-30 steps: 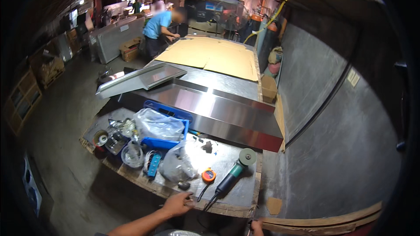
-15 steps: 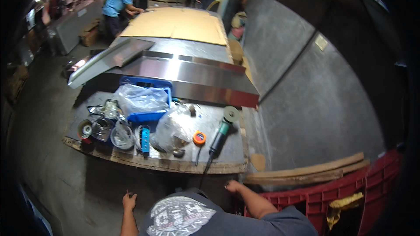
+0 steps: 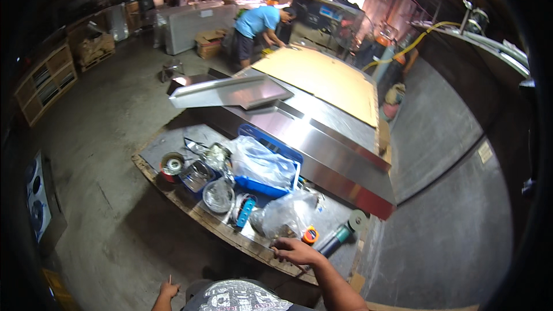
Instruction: The person measures copper rods with a tape measure, then uses an angle grinder to cut a rod to length. The person also handles a metal frame and a copper rod with pliers.
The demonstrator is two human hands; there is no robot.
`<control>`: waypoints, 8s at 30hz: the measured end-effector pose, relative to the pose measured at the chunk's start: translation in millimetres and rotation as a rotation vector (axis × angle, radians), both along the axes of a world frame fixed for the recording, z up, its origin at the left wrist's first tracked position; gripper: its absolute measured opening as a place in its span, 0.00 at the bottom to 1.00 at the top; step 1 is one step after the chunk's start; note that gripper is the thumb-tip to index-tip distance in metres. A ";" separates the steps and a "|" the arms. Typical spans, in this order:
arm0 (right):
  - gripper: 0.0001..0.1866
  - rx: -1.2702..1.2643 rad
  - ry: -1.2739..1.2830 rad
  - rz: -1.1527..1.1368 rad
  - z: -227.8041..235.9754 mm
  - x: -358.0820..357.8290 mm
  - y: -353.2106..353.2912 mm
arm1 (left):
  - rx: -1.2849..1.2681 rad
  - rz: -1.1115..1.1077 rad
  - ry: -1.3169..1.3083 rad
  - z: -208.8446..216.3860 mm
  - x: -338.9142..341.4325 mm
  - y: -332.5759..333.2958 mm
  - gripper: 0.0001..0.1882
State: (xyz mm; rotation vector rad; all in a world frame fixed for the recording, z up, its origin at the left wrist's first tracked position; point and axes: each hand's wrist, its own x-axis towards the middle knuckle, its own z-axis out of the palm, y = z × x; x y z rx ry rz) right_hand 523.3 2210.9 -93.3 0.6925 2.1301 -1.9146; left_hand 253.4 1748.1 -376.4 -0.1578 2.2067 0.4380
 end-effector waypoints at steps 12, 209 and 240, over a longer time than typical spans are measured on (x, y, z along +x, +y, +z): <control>0.21 0.291 0.198 0.408 -14.0 -278.4 -160.7 | 1.417 0.415 -0.082 252.3 -119.7 108.7 0.13; 0.13 0.155 0.299 -1.987 -106.9 -1319.6 999.0 | -0.205 -0.720 0.065 -90.2 -1622.2 1359.9 0.13; 0.21 0.605 -0.483 -0.493 -252.2 -1319.1 1846.8 | 1.303 -1.985 1.344 462.1 -1087.3 2261.6 0.20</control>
